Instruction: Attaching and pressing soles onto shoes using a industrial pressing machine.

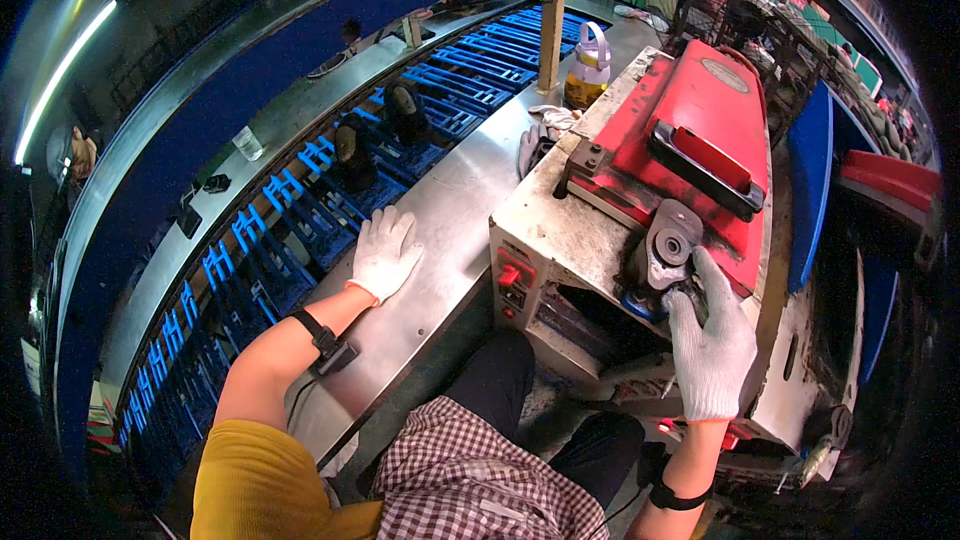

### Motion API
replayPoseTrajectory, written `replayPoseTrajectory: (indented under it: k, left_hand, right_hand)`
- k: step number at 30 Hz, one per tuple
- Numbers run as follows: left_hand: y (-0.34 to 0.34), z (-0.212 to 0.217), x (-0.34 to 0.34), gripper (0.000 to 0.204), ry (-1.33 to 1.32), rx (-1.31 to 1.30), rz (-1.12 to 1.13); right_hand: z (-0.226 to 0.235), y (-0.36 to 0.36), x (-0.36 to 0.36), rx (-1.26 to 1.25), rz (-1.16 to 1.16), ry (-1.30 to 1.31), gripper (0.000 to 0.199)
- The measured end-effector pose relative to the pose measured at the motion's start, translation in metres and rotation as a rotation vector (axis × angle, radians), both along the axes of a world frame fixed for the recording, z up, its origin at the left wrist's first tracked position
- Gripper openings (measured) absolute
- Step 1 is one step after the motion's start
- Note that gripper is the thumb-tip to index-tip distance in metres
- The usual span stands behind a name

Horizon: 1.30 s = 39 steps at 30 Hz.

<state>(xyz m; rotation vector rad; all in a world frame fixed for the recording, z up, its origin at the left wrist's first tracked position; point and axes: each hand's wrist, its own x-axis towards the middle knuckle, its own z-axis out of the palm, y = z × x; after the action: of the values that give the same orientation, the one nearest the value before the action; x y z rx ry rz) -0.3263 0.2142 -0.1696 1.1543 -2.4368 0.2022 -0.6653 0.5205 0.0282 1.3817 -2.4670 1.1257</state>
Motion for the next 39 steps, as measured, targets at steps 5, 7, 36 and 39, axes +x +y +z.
replayPoseTrajectory:
  k: [5, 7, 36, 39]
  left_hand:
    - [0.007, 0.013, 0.0, 0.049, 0.031, 0.125, 0.048]
    - [0.006, 0.011, 0.0, 0.047, 0.046, 0.111, 0.04]
    - [0.01, 0.018, -0.003, 0.033, 0.108, 0.084, 0.017]
    - [0.011, 0.02, -0.004, 0.033, 0.097, 0.106, 0.028]
  right_hand:
    - [0.002, -0.005, -0.011, 0.067, 0.068, 0.104, 0.06]
    - [0.016, -0.007, -0.012, 0.205, 0.089, -0.022, 0.062]
    - [-0.002, -0.002, -0.021, 0.073, 0.095, -0.135, 0.059]
    - [-0.005, -0.001, -0.023, 0.03, 0.115, -0.094, 0.059]
